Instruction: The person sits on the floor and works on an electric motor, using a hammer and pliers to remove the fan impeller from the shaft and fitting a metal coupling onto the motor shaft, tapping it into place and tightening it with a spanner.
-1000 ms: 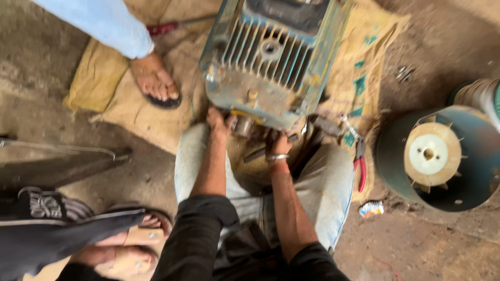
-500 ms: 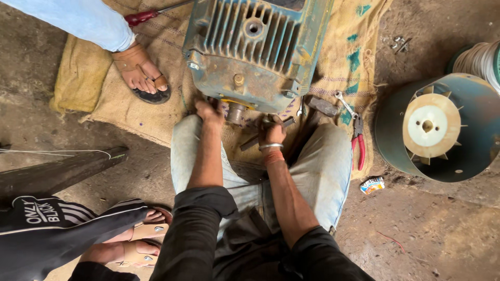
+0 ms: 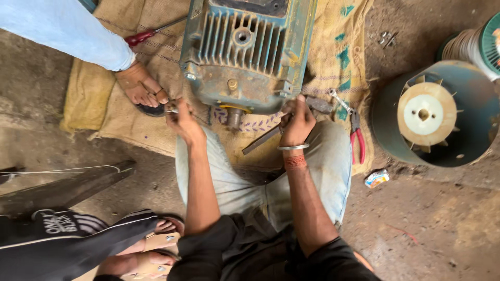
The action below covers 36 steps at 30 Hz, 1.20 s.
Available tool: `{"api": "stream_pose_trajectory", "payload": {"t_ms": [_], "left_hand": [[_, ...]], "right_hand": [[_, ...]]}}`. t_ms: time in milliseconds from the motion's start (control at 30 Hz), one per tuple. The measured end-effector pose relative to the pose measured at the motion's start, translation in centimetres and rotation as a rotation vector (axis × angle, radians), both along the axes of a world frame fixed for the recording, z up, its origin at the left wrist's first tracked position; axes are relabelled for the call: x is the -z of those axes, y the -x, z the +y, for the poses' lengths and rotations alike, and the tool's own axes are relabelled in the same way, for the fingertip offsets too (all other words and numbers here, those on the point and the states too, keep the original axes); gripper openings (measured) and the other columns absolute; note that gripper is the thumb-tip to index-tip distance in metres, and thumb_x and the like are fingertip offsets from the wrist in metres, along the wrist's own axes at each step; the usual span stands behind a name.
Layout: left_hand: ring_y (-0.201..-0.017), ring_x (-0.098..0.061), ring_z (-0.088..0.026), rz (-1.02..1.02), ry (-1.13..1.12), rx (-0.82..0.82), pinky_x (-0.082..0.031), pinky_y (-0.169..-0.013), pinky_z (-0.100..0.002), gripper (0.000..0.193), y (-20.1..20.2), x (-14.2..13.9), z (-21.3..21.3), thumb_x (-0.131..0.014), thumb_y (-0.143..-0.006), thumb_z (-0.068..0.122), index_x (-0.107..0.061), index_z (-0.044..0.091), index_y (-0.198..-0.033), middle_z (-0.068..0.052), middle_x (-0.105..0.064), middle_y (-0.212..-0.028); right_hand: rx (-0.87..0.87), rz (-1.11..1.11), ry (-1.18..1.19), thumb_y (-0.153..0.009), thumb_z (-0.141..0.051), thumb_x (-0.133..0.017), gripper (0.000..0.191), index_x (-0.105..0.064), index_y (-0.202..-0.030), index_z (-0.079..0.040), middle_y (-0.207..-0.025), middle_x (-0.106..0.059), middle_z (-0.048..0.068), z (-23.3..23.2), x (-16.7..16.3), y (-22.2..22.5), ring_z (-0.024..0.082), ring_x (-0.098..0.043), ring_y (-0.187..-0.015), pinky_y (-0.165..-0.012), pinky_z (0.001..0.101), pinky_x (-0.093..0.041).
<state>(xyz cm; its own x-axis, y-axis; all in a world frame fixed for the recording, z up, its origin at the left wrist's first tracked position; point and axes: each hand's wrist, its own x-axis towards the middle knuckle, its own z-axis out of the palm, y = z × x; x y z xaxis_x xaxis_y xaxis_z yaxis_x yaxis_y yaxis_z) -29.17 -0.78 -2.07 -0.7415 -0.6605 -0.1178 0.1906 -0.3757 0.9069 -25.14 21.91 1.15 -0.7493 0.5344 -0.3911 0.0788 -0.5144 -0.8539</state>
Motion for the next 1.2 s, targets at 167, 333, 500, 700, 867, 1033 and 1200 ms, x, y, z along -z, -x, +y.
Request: {"api": "stream_pose_trajectory", "payload": {"t_ms": [167, 333, 500, 700, 867, 1033, 1200], "left_hand": [[-0.096, -0.062, -0.018, 0.091, 0.728, 0.123, -0.051, -0.086, -0.034, 0.033, -0.1, -2.2, 0.6, -0.079, -0.098, 0.031, -0.065, 0.002, -0.107, -0.007, -0.066, -0.103], [-0.086, -0.067, -0.021, -0.003, 0.967, 0.046, -0.055, -0.075, -0.038, 0.033, 1.7, -2.9, 0.7, -0.074, -0.103, 0.033, -0.061, 0.002, -0.103, -0.01, -0.066, -0.096], [-0.069, -0.067, -0.021, 0.05, 0.924, 0.058, -0.051, -0.06, -0.038, 0.036, 2.4, -1.3, 1.0, -0.064, -0.106, 0.035, -0.056, 0.0, -0.107, -0.006, -0.066, -0.082], [-0.055, -0.051, -0.015, -0.269, 0.798, 0.139, -0.037, -0.056, -0.034, 0.06, 4.2, -0.4, 0.7, -0.042, -0.12, 0.05, -0.06, 0.006, -0.084, -0.003, -0.057, -0.065], [-0.056, -0.038, -0.013, -0.188, -0.14, 0.186, -0.026, -0.054, -0.037, 0.035, 2.9, -0.4, -0.5, -0.049, -0.106, 0.052, -0.064, 0.022, -0.096, 0.005, -0.048, -0.065], [-0.063, -0.041, -0.012, -0.028, 0.471, 0.226, -0.036, -0.062, -0.031, 0.063, 3.4, 0.4, -0.2, -0.052, -0.113, 0.063, -0.051, 0.006, -0.084, 0.003, -0.047, -0.07], [-0.054, -0.033, -0.012, -0.156, 0.14, 0.189, -0.026, -0.052, -0.033, 0.055, 3.7, 0.8, 0.4, -0.05, -0.111, 0.059, -0.041, 0.015, -0.08, 0.004, -0.038, -0.067]], "right_hand": [[0.079, 0.23, -0.639, -0.1, -0.021, -0.077, 0.02, -0.07, -0.095, -0.003, -0.084, -0.07, -0.001, -2.8, 0.1, -0.1, 0.0, -0.055, -0.071, -0.064, 0.0167, -0.045], [0.177, 0.347, -0.717, -0.09, -0.018, -0.08, 0.025, -0.063, -0.101, -0.002, -0.094, -0.064, 0.0, -2.8, 1.4, 0.5, 0.002, -0.039, -0.063, -0.057, 0.0177, -0.033], [0.119, 0.251, -0.657, -0.099, -0.017, -0.078, 0.015, -0.069, -0.096, -0.006, -0.089, -0.069, 0.001, -1.8, 1.4, 0.4, 0.006, -0.057, -0.075, -0.067, 0.0199, -0.047], [0.158, 0.479, -1.066, -0.098, -0.019, -0.076, 0.017, -0.065, -0.097, -0.006, -0.108, -0.061, 0.006, -3.1, 1.1, -0.2, 0.01, -0.059, -0.093, -0.071, 0.0229, -0.05], [0.22, 0.208, -0.654, -0.094, -0.016, -0.081, 0.019, -0.065, -0.098, -0.007, -0.1, -0.062, 0.003, -3.5, 1.7, 0.0, 0.009, -0.057, -0.083, -0.069, 0.0231, -0.049], [0.208, 0.49, -1.132, -0.104, -0.022, -0.071, 0.019, -0.063, -0.093, -0.008, -0.108, -0.058, 0.003, -4.0, 2.3, -0.4, 0.011, -0.055, -0.086, -0.071, 0.0219, -0.046], [0.172, 0.287, -0.513, -0.1, -0.016, -0.077, 0.021, -0.06, -0.103, -0.005, -0.097, -0.061, 0.003, -3.6, 2.3, -0.3, 0.005, -0.053, -0.075, -0.065, 0.0197, -0.045]]}}
